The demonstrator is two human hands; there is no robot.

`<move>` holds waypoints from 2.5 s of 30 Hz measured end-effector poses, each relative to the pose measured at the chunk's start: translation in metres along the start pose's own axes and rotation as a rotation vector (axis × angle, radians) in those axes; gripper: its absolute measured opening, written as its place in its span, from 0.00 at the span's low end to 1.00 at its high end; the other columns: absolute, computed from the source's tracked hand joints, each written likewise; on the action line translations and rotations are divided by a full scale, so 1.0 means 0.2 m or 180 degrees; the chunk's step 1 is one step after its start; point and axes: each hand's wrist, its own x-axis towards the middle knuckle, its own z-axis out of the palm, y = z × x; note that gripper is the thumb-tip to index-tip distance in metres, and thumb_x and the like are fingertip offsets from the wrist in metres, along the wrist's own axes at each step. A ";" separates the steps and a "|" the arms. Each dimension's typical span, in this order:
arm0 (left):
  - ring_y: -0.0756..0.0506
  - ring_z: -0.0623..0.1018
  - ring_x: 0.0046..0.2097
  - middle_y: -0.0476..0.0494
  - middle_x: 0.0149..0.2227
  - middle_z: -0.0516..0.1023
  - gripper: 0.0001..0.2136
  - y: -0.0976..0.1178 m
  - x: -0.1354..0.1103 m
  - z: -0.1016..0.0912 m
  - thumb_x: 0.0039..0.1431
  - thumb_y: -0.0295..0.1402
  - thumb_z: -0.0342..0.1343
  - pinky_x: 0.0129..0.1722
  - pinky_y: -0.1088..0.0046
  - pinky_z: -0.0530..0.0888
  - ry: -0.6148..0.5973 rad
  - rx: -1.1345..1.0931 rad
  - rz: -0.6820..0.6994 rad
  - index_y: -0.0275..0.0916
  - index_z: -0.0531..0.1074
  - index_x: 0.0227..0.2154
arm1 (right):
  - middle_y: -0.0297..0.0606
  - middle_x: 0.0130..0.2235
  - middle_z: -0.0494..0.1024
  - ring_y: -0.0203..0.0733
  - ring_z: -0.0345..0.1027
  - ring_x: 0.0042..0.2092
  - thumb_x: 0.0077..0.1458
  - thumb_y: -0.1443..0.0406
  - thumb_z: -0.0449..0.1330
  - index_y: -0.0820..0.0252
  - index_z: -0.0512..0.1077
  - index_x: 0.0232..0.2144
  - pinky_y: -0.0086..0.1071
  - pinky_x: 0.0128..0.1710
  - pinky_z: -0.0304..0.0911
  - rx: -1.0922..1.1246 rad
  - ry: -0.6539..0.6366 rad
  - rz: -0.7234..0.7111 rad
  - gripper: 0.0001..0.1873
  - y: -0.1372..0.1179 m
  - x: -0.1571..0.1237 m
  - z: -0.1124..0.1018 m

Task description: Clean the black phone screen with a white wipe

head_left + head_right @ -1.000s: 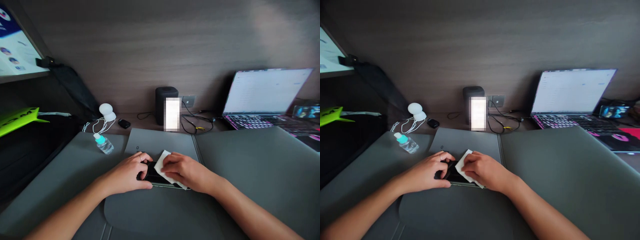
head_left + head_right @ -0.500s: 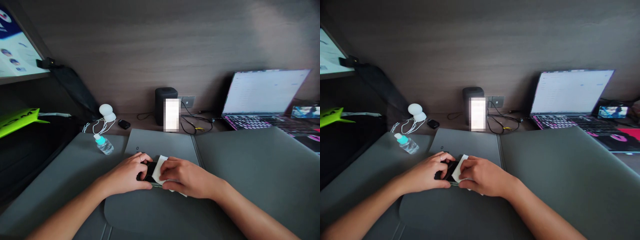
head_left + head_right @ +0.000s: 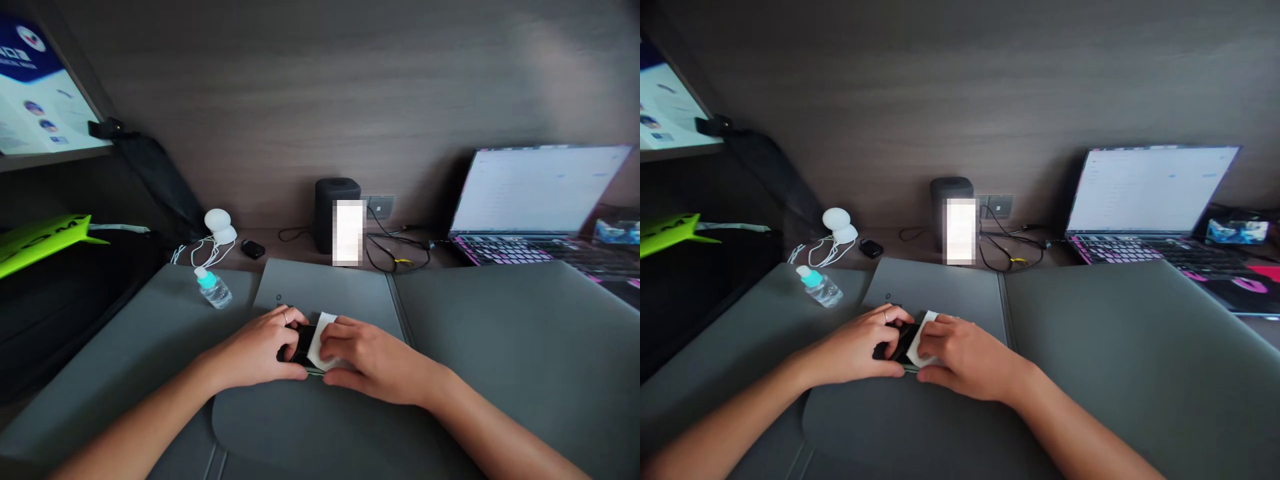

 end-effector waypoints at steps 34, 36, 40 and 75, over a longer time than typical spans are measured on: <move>0.39 0.71 0.53 0.47 0.53 0.71 0.14 -0.01 0.00 0.01 0.50 0.36 0.68 0.49 0.63 0.70 -0.0050 0.0061 -0.0023 0.40 0.68 0.21 | 0.44 0.45 0.74 0.42 0.67 0.46 0.66 0.66 0.53 0.62 0.76 0.41 0.36 0.48 0.63 -0.0065 0.0140 0.0028 0.11 0.05 -0.01 0.01; 0.39 0.71 0.53 0.47 0.53 0.71 0.14 -0.01 0.00 0.01 0.50 0.36 0.68 0.49 0.63 0.70 -0.0056 0.0043 -0.0047 0.40 0.67 0.21 | 0.44 0.44 0.74 0.42 0.67 0.46 0.65 0.68 0.53 0.62 0.77 0.40 0.35 0.47 0.64 -0.0111 0.0138 0.0100 0.11 0.05 -0.01 0.01; 0.39 0.72 0.53 0.47 0.53 0.71 0.14 -0.01 0.00 0.01 0.49 0.36 0.69 0.49 0.62 0.70 -0.0010 0.0050 -0.0048 0.40 0.67 0.20 | 0.42 0.44 0.73 0.41 0.67 0.46 0.65 0.69 0.54 0.61 0.76 0.43 0.34 0.49 0.63 0.0013 -0.0021 -0.0036 0.10 0.04 -0.02 0.02; 0.40 0.71 0.54 0.47 0.54 0.71 0.15 -0.01 0.00 0.00 0.51 0.36 0.67 0.49 0.62 0.70 -0.0097 0.0085 -0.0038 0.40 0.65 0.21 | 0.38 0.41 0.73 0.38 0.69 0.42 0.59 0.71 0.59 0.60 0.76 0.34 0.30 0.42 0.64 0.0809 -0.0292 0.0686 0.06 0.09 -0.09 -0.07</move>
